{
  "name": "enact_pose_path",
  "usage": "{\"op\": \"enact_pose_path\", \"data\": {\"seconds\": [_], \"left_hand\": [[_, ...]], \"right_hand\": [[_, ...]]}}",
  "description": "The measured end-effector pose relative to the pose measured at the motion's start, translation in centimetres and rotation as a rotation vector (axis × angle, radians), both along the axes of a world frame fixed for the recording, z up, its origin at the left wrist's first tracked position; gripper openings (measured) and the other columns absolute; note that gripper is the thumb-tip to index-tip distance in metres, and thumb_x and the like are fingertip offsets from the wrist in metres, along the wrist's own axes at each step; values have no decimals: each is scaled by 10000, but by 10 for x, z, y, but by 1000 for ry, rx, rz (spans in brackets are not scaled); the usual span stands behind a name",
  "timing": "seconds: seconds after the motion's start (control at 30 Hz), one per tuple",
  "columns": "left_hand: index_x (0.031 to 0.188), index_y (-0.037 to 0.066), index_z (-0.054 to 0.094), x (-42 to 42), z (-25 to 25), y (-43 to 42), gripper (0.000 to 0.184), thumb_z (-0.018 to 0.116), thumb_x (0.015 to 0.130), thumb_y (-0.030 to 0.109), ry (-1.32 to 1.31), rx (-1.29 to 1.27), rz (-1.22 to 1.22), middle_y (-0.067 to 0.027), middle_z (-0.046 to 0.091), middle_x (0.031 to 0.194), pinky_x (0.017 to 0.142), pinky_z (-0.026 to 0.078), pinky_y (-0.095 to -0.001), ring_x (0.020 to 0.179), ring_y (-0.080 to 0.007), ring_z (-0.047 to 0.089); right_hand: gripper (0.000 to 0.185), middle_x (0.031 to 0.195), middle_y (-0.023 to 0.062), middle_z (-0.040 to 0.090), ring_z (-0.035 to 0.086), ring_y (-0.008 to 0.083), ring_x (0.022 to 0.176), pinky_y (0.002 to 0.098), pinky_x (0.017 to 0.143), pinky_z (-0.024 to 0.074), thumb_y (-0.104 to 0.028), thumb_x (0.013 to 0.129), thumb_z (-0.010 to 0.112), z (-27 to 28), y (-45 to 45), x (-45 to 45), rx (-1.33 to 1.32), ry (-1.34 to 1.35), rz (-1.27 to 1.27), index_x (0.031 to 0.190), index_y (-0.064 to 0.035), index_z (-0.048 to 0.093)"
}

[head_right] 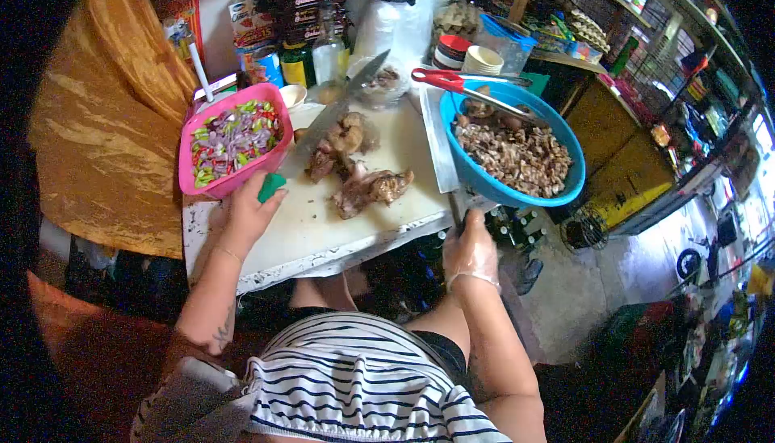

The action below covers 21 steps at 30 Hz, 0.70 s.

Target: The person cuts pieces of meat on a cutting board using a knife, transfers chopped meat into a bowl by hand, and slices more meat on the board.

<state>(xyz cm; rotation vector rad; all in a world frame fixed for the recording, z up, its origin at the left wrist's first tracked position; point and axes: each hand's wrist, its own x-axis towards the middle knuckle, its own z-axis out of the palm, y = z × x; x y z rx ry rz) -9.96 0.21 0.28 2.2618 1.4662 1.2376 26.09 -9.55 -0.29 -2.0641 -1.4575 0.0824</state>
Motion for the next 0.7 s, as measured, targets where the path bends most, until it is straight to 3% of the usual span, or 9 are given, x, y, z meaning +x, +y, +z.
{"op": "enact_pose_path", "data": {"seconds": [0.07,0.1,0.23,0.27,0.33,0.4,0.43,0.57,0.7], "left_hand": [[1094,63,607,6,-3,-9,273,724,860,137,59,95,124,-201,677,901,655,525,-476,841,-428,664],[1081,70,605,14,-5,-15,262,713,850,124,136,134,163,-196,669,891,648,525,-483,823,-425,661],[1034,103,595,59,-18,-38,238,654,803,92,296,227,149,-179,630,854,634,527,-512,756,-408,642],[1036,104,593,69,-14,-45,238,647,804,98,244,264,82,-171,629,850,640,526,-517,750,-404,640],[1041,110,593,80,4,-54,254,635,792,93,174,285,-39,-150,634,840,661,518,-527,744,-399,633],[1118,84,595,67,4,-56,357,672,769,72,245,211,27,-192,651,960,741,526,-521,846,-427,634],[1156,71,596,57,3,-56,409,691,758,61,282,174,55,-213,659,1020,782,530,-518,897,-442,634],[1051,100,573,22,-7,-28,266,639,797,61,274,201,276,-173,628,801,600,484,-537,679,-426,616],[1065,105,576,65,-15,-53,297,670,784,104,135,195,79,-171,640,843,615,496,-533,711,-427,629]], "right_hand": [[233,945,255,682,651,444,847,491,766,515,-155,923,624,-9,7,-5,-98,349,93,1121,-47,569],[248,937,233,681,654,390,841,449,786,518,-164,917,644,-5,10,-15,-117,544,147,1118,-34,580],[143,772,41,570,522,151,637,321,580,444,-145,957,621,39,8,-69,-420,1156,248,1057,-53,574],[115,716,0,503,432,108,564,296,502,372,-141,959,622,28,12,-78,-366,1139,295,1030,-75,560],[109,703,-2,491,431,110,559,303,502,376,-137,962,619,19,14,-85,-356,1096,336,1030,-77,559],[112,679,-17,473,423,103,510,295,448,351,-136,963,620,21,13,-86,-347,1067,391,1044,-91,557],[116,671,-27,470,417,95,470,275,400,321,-129,963,621,29,7,-79,-405,1305,302,1059,-109,558],[112,662,-32,472,406,91,446,271,379,302,-112,963,630,42,-3,-62,-376,1339,278,1047,-121,557],[101,696,-21,486,429,89,525,277,472,360,-110,971,641,30,4,-85,-376,1241,401,1030,-91,561]]}}
